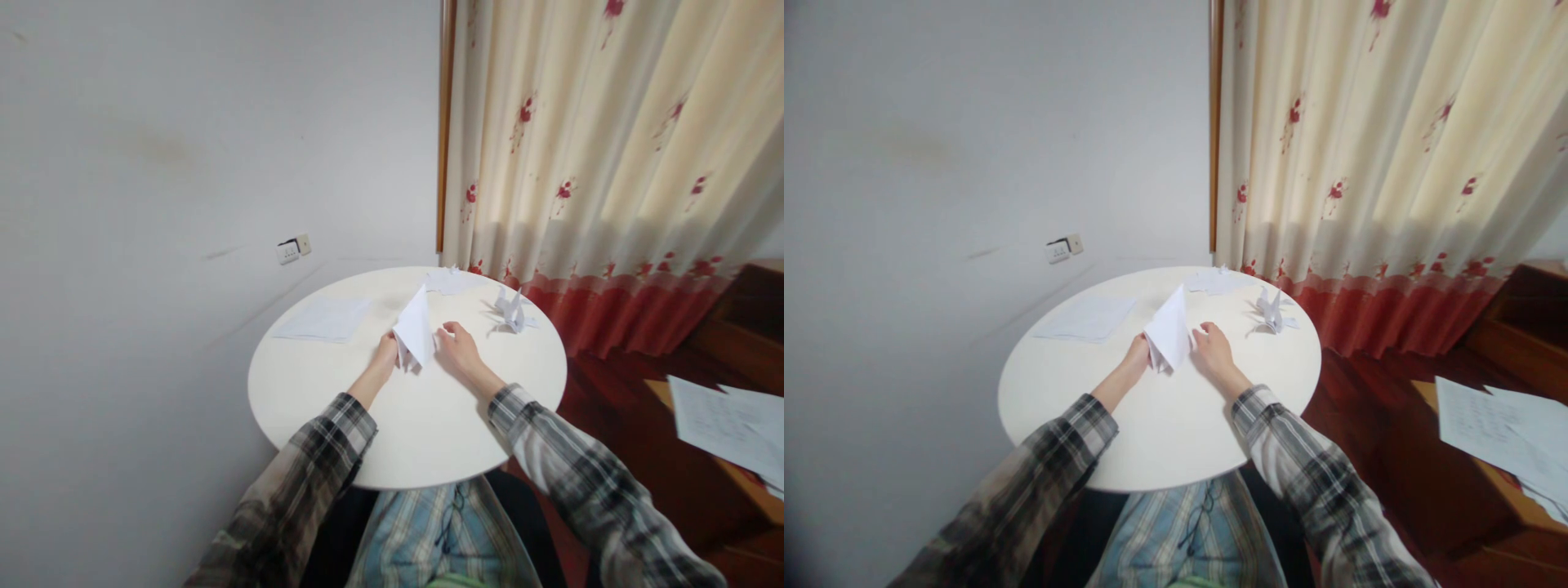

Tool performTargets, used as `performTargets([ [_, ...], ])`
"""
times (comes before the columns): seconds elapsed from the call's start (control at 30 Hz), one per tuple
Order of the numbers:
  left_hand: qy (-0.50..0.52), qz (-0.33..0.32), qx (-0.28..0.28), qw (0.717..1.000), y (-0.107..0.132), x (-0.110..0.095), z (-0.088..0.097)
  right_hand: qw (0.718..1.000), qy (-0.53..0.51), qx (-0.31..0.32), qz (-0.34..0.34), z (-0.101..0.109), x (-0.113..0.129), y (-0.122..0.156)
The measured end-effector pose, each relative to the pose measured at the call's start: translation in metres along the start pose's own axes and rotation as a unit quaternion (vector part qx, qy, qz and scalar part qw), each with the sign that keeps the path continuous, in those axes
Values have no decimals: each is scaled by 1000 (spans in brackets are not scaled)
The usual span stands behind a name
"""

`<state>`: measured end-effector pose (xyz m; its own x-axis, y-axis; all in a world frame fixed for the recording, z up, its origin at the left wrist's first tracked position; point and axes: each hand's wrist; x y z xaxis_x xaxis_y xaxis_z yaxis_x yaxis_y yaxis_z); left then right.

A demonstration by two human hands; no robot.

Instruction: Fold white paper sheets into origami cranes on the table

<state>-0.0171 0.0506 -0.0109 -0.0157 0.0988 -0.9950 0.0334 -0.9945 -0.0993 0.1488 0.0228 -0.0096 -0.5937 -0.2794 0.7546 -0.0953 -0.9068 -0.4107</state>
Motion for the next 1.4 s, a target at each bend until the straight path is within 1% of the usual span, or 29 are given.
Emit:
performTargets([
  [0.07, 37, 28, 17, 999, -1, 4, -2, 999, -45, 14, -17, -1, 1, 0],
  [0.13, 44, 42, 49, 997, 0, 5, -4, 994, -99, 24, -32, -4, -1, -2],
  [0.23, 39, 47, 117, 991, 5, 2, -7, 982, -172, 33, -65, -8, -7, -6],
  [0.3, 48, 43, 148, 987, 9, -3, -8, 974, -211, 23, -75, -9, -10, -9],
  [0.4, 55, 62, 170, 982, 12, -9, -8, 968, -238, 13, -73, -8, -11, -10],
  [0.53, 77, 84, 199, 973, 10, -11, -2, 974, -223, 19, -44, -6, -8, -8],
  [0.63, 85, 73, 182, 977, 11, -12, 4, 979, -202, 17, -27, -5, -7, -6],
  [0.73, 76, 44, 136, 987, 15, -13, 6, 984, -177, 21, -14, -4, -7, -5],
  [0.83, 52, 4, 99, 994, 17, -13, 7, 988, -153, 24, -16, -4, -7, -6],
  [0.93, 45, -4, 74, 996, 16, -12, 8, 990, -140, 24, -21, -3, -7, -6],
  [1.2, 39, -4, 57, 998, 15, -11, 10, 992, -126, 19, -23, -1, -3, -5],
  [1.4, 40, -8, 45, 998, 14, -8, 9, 993, -114, 31, -26, -2, -4, -6],
])
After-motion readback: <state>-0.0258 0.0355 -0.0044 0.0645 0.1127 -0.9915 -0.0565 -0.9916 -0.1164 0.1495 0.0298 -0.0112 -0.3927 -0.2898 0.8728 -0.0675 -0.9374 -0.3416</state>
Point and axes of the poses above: each hand's wrist, its own y-axis away from the middle knuckle, its own z-axis out of the back of the hand, x = y × z, and after that the axes turned 3 degrees about -y, right-handed
